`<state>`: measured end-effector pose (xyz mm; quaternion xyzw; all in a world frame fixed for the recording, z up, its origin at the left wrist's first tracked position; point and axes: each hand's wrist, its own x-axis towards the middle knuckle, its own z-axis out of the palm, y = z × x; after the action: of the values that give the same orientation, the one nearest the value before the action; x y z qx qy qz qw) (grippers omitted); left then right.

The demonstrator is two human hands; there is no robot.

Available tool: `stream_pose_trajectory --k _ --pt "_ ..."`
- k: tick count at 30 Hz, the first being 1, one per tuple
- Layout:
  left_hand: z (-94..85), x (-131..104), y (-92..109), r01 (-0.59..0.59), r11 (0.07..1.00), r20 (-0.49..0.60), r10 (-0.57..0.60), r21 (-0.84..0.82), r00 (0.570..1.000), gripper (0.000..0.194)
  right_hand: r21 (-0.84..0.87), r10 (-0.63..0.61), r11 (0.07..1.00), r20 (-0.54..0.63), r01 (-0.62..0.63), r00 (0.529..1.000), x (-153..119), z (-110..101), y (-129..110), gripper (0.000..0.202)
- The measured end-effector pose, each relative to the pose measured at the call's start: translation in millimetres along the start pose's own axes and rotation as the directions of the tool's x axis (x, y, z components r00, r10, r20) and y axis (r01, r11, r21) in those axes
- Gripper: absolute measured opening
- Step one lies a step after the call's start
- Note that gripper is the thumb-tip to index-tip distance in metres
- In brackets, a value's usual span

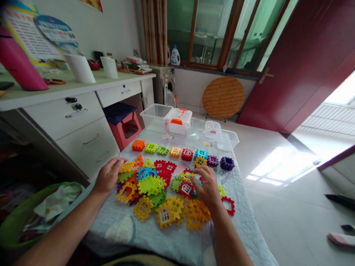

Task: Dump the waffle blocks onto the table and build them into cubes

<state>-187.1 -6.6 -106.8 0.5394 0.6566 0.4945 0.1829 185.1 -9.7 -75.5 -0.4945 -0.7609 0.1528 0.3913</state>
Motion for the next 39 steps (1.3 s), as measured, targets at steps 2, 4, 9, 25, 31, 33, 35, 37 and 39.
stream_pose_trajectory --k 2,4,9,25,31,33,35,37,39 --pt "-0.1 0 2 0.003 1.0 0.002 -0.003 0.018 1.0 0.042 -0.096 0.077 0.992 -0.101 -0.087 0.992 5 1 13 0.017" --pt "-0.3 0 2 0.0 0.999 -0.001 0.0 0.033 1.0 0.042 -0.137 0.181 0.972 -0.091 -0.193 0.979 9 4 25 0.022" --pt "-0.8 0 0 -0.006 0.999 -0.005 0.006 0.047 1.0 0.041 -0.153 0.328 0.93 -0.065 -0.334 0.943 13 10 38 0.028" --pt "1.6 0 -1 -0.059 0.997 0.025 0.058 0.054 0.998 0.037 -0.237 0.344 0.91 -0.028 -0.34 0.939 20 13 51 0.03" --pt "2.1 0 -5 -0.062 0.995 0.031 0.06 0.076 0.998 0.033 -0.205 0.3 0.93 -0.056 -0.305 0.952 19 15 57 0.027" --pt "2.1 0 -4 -0.064 0.995 0.03 0.061 0.081 0.998 0.033 -0.199 0.289 0.935 -0.059 -0.295 0.955 18 15 57 0.025" --pt "2.2 0 -5 -0.062 0.995 0.032 0.059 0.081 0.998 0.033 -0.194 0.302 0.932 -0.045 -0.305 0.952 17 14 57 0.023" --pt "2.4 0 -5 -0.059 0.995 0.038 0.057 0.076 0.998 0.033 -0.192 0.33 0.924 -0.031 -0.33 0.943 16 14 55 0.023" --pt "2.7 0 -6 -0.059 0.995 0.042 0.056 0.074 0.998 0.033 -0.205 0.344 0.916 -0.043 -0.345 0.938 17 13 52 0.023"
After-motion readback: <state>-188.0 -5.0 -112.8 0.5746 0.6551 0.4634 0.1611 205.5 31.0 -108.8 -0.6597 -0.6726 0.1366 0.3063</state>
